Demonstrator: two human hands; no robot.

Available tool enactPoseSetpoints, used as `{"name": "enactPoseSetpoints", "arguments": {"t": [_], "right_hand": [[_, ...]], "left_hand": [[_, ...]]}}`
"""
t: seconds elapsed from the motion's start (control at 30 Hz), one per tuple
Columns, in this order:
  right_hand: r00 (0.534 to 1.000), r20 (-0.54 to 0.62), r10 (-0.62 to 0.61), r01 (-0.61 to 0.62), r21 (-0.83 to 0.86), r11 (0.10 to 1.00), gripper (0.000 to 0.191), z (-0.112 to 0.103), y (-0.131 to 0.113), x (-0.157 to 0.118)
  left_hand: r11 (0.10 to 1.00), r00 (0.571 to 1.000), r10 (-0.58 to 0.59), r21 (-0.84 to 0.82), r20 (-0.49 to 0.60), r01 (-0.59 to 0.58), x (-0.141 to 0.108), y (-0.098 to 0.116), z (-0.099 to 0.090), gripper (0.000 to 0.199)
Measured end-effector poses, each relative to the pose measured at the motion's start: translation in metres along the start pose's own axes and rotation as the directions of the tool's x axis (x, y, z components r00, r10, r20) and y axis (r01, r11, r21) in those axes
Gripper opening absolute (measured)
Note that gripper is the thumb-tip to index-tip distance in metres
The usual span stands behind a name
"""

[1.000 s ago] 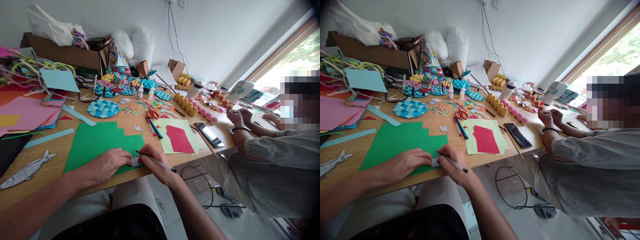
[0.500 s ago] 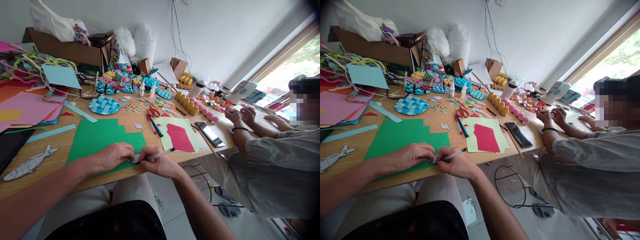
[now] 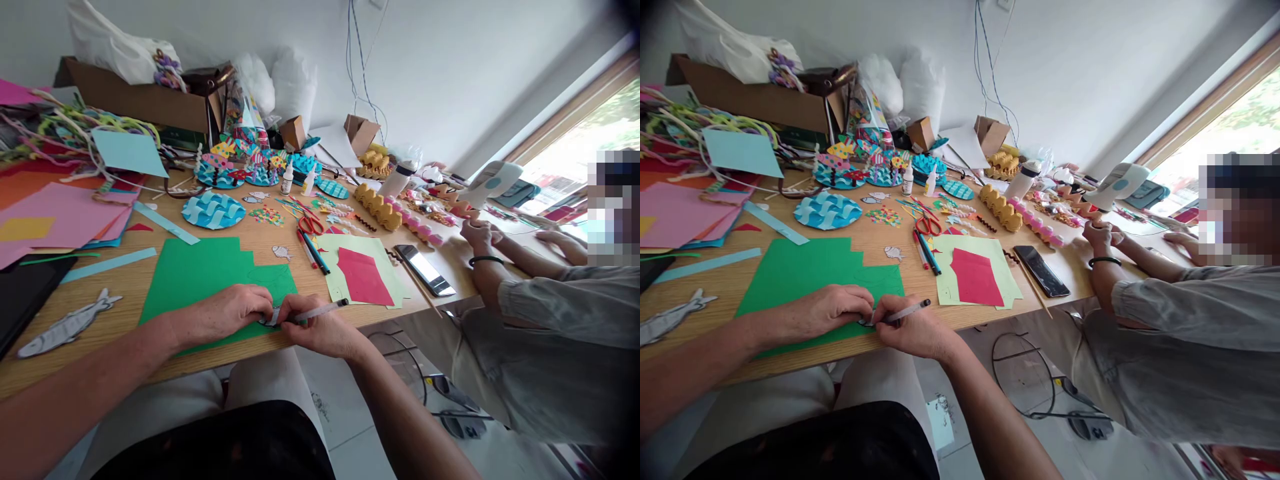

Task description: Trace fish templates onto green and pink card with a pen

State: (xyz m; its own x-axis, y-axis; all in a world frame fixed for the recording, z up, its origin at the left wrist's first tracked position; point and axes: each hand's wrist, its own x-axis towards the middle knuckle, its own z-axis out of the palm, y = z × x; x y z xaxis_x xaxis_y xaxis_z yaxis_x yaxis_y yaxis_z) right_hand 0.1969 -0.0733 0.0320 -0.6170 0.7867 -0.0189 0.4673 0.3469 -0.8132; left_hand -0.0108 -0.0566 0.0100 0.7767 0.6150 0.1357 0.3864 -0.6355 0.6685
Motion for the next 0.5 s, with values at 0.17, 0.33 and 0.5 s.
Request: {"name": "enactPoseSetpoints", "arguments": {"t": [0.17,0.33,0.5], "right_hand": [[1.000,0.000,-0.011,0.011,-0.034,0.999,0.015,0.0003,-0.0003,0.0004],[1.000,-0.003,-0.020,0.020,-0.056,0.998,0.015,0.0010,0.0003,0.0006],[0.999,0.007,-0.042,0.042,-0.058,0.997,0.015,0.0019,0.0014,0.0015]], "left_hand": [[1.000,1.000,0.003,-0.010,0.001,-0.003,0.0005,0.0004,-0.0001,0.025],[1.000,1.000,0.007,-0.015,-0.001,-0.007,0.0005,-0.0010,0.0005,0.023],[1.000,1.000,0.012,-0.020,-0.004,-0.012,0.0003,-0.0028,0.0017,0.022]]}}
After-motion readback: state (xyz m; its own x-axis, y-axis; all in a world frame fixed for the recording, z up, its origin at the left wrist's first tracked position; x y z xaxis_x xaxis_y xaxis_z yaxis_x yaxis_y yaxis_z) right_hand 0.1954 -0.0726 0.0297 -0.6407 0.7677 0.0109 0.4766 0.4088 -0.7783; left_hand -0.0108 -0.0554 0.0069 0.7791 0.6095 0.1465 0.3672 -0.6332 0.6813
